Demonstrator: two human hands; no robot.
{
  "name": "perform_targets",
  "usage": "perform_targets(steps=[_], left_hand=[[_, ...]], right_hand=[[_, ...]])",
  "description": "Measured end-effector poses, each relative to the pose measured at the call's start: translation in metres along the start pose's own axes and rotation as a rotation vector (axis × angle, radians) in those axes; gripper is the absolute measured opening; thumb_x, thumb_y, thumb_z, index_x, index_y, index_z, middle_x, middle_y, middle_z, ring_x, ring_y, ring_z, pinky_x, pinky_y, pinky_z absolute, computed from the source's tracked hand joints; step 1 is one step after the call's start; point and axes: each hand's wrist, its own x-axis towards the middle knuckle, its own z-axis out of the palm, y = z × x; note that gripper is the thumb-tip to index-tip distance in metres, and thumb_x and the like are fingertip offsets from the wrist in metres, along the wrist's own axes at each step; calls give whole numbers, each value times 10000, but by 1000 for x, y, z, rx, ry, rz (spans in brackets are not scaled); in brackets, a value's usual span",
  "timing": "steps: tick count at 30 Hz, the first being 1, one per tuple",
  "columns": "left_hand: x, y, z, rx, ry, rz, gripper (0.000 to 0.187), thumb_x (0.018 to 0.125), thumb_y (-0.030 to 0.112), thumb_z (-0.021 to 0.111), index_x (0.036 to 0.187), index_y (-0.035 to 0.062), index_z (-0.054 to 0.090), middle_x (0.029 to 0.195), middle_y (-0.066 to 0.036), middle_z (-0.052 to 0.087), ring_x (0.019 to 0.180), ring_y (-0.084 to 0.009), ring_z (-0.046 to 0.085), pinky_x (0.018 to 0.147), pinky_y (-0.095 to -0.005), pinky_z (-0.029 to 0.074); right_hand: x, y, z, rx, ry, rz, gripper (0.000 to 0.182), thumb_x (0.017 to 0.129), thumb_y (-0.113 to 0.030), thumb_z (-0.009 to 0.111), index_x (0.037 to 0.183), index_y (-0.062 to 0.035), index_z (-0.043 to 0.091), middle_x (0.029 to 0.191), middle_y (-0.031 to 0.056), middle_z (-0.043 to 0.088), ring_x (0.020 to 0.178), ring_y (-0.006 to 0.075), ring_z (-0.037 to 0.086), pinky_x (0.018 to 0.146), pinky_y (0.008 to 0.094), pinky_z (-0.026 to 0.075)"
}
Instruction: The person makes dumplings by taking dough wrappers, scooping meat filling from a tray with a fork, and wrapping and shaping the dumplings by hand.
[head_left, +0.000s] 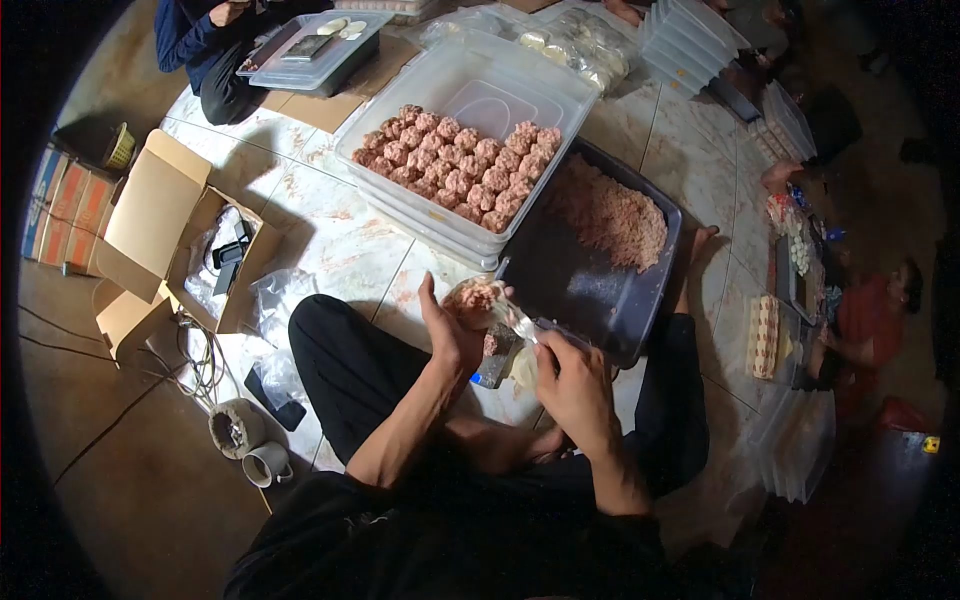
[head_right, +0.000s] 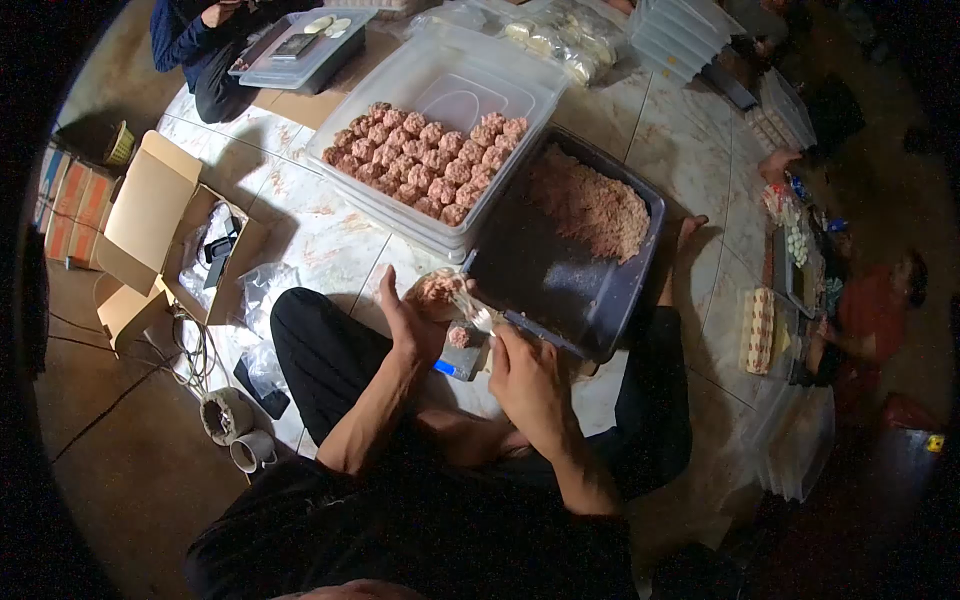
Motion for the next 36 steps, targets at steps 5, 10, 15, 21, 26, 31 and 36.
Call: perform_targets(steps=[5,10,15,21,26,31,36], left_hand=[[3,-1,-15,17,49,63,839,979,723,386,1008,-72,650,904,-189,698,927,-402,698,936,-526,548],[31,-6,-44,40,161,92,623,996,595,496,869,13,678,802,-125,698,833,-301,687,827,-434,571],[34,33,-45,26,150,250,633,974,569,524,1108,-41,630,1077,-241,701,1069,-416,689,1035,-544,537],[27,9,-39,5,86,34,641,954,545,558,1194,-44,641,1114,-232,708,1063,-415,692,1046,-521,523],[27,40,-54,127,29,141,687,967,553,513,1231,-69,640,1114,-205,734,1091,-367,705,1064,-473,517],[19,7,-12,-39,-23,-151,769,973,584,514,1281,-117,577,1196,-266,689,1142,-423,672,1083,-511,504],[36,21,-51,-56,30,10,748,969,587,518,1202,-118,608,1126,-265,692,1093,-401,673,1061,-500,517]], right_hand=[[2,14,9,45,-134,57,101,961,-121,653,978,-24,677,825,229,694,802,452,686,702,496,531],[2,13,9,-24,-182,155,113,952,-100,639,1027,-38,698,864,244,702,827,446,698,741,518,541],[74,120,20,-282,73,148,303,922,-62,620,1197,15,723,1009,284,721,951,463,692,840,539,542],[189,271,170,-371,113,216,188,856,-123,645,956,5,740,886,290,707,869,488,676,789,578,515],[179,213,98,182,141,335,291,955,-170,502,718,-17,571,659,215,560,645,379,566,626,486,458],[184,222,138,-381,241,80,251,927,-116,575,794,43,715,905,318,710,880,455,732,737,545,561],[114,107,6,-95,-46,42,170,950,-104,641,1049,-11,744,828,231,727,798,378,743,742,450,564]])
